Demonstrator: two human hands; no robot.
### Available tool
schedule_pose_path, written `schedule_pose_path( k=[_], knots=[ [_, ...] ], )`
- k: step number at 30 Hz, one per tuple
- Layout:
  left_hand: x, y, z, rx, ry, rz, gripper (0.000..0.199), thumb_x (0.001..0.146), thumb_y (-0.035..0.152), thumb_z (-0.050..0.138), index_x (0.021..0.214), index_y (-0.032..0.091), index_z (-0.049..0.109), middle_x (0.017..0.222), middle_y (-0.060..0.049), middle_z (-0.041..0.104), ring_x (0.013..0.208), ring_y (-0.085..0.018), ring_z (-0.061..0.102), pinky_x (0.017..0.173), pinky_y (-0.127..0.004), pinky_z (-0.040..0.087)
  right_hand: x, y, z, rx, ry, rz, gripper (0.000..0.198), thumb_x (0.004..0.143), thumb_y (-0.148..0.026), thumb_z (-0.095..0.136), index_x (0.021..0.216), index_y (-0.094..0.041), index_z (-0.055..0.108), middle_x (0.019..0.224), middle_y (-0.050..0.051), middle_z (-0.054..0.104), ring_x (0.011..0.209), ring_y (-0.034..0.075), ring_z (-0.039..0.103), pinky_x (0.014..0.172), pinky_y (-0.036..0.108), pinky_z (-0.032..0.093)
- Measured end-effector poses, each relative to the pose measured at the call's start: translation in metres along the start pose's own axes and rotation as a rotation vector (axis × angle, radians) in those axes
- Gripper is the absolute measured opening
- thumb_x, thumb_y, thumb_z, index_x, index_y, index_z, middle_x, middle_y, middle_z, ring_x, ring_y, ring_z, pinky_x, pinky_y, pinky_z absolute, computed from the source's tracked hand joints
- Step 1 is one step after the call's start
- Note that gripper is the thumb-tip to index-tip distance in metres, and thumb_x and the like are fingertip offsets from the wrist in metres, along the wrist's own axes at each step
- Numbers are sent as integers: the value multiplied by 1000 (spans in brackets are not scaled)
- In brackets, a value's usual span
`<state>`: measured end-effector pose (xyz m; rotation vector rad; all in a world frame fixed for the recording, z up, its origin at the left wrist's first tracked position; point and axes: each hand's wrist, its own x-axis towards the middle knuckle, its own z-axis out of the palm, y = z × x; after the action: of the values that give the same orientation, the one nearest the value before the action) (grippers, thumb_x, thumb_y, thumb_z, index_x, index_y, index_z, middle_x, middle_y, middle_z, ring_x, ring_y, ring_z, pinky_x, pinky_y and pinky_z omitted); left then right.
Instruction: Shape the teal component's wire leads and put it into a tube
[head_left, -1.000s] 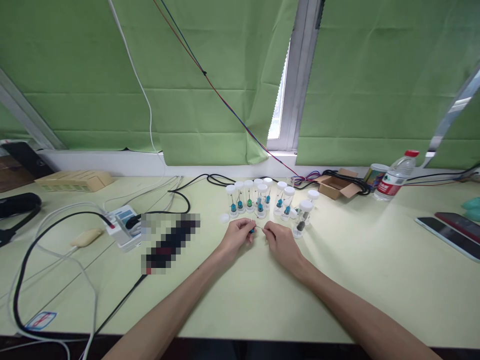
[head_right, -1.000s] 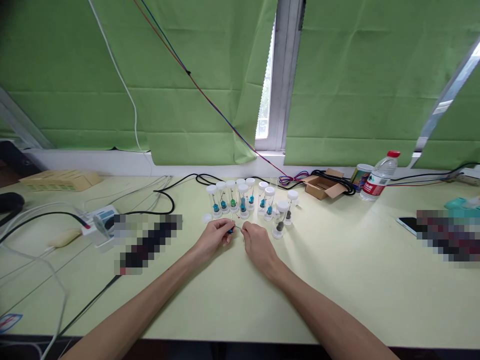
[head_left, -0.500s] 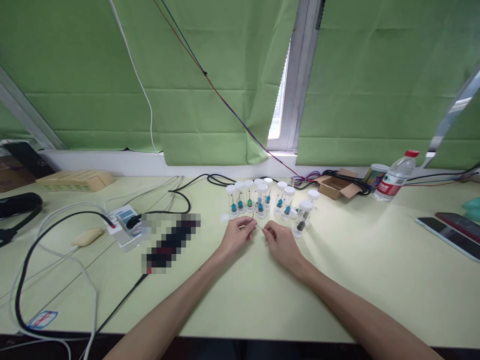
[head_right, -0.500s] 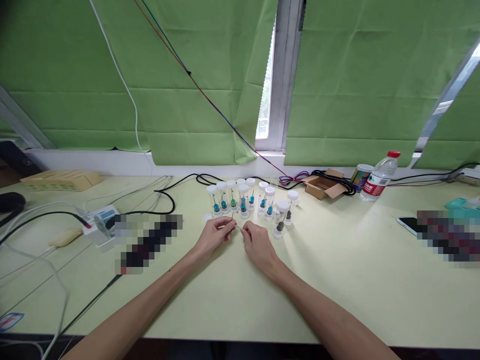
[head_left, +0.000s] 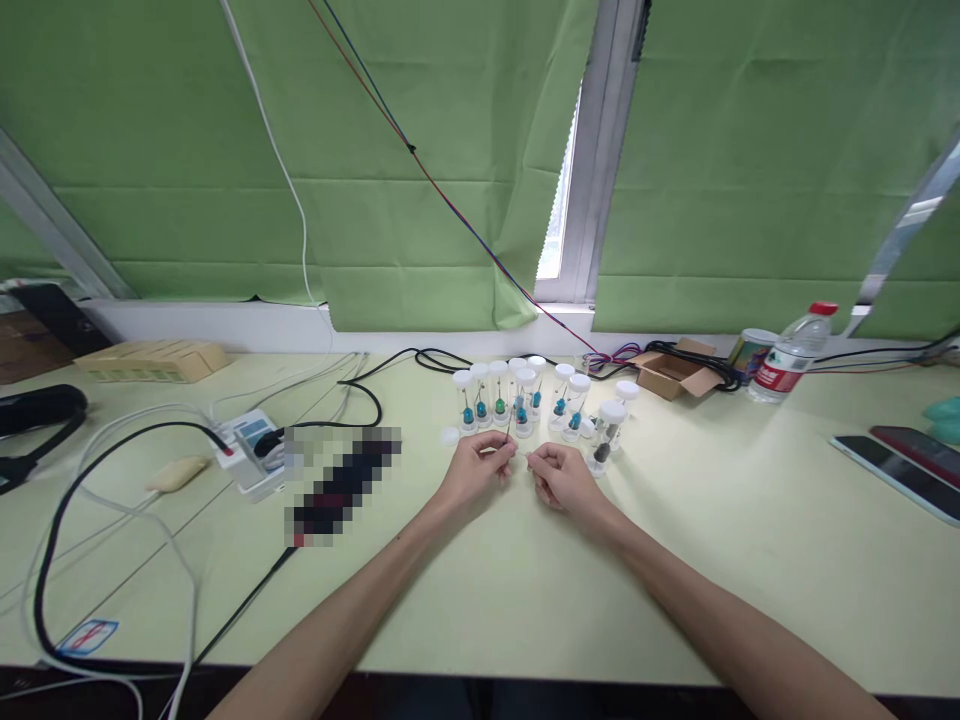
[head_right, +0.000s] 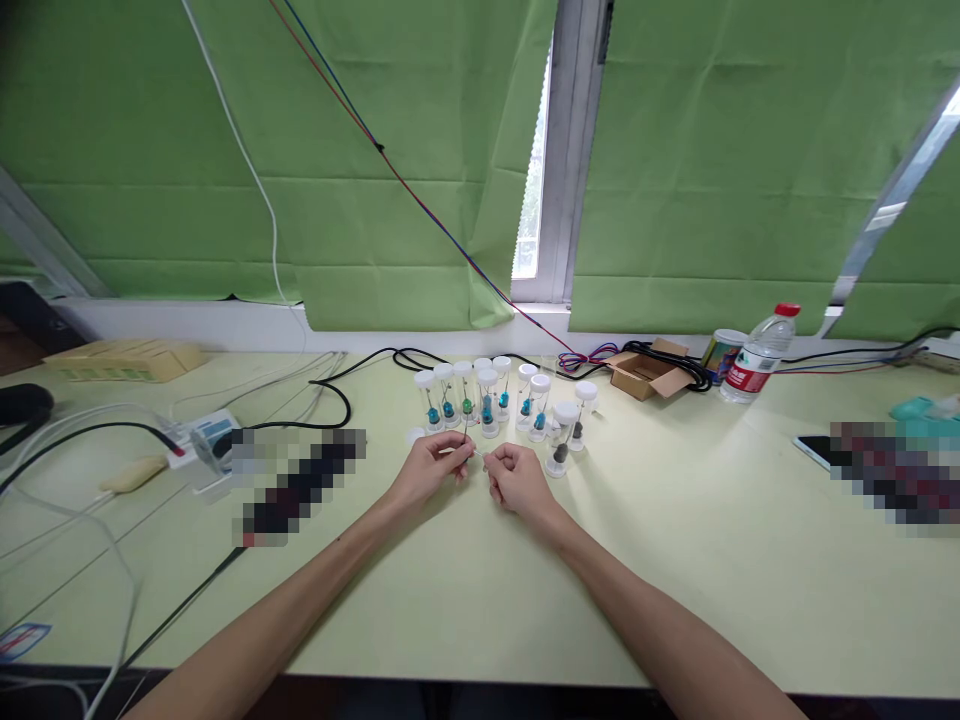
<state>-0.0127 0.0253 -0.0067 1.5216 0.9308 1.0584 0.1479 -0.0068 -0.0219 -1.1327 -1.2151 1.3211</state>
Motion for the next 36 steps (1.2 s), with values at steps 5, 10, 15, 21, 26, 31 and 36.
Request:
schedule_pose_path(
  k=[5,10,15,21,26,31,36],
  knots=[
    [0,0,-1,10,-18,3,28,77,43,70,77,15,66,75,-2,60,56,-11,55,54,-26,46,-3,-7,-3,245,-78,170,35,70,-40,72,63,-19,45,50,-8,40,36,4,34,34,19,15],
    [0,0,-2,34,-45,26,29,79,43,68,78,14,66,71,-2,59,56,-12,56,56,-26,48,-4,-12,-7,476,-158,317,30,68,-25,73,66,-18,44,53,-10,34,40,2,28,35,16,12],
    [1,-1,-1,46,-53,33,28,80,42,67,78,14,65,72,-2,58,57,-12,56,56,-26,48,-3,-13,-7,475,-157,319,29,69,-25,73,67,-18,44,54,-9,35,40,2,28,35,16,13],
    [0,1,2,27,-26,-21,28,79,42,68,75,15,64,68,-1,58,56,-12,55,57,-26,46,-1,-3,-2,156,-45,89,34,74,-44,70,68,-19,48,49,-8,44,36,5,35,34,19,19],
    [-1,6,2,-56,29,-58,29,74,43,72,73,15,65,70,0,58,56,-11,55,59,-26,46,-6,-5,0,-165,65,-212,25,82,-43,63,85,-20,56,56,-3,56,45,11,50,43,23,38],
    [-1,10,-1,-167,56,-101,30,71,43,76,74,14,66,75,-1,59,60,-10,55,60,-26,47,-12,-8,1,-443,112,-505,19,87,-35,59,97,-19,62,78,5,66,66,17,60,58,27,48],
    [-3,9,-1,-219,15,-127,30,71,42,77,75,14,67,75,-2,59,61,-10,55,60,-26,46,-8,-1,0,-499,118,-585,18,92,-33,53,96,-19,63,79,5,68,63,16,60,60,28,49]
  ],
)
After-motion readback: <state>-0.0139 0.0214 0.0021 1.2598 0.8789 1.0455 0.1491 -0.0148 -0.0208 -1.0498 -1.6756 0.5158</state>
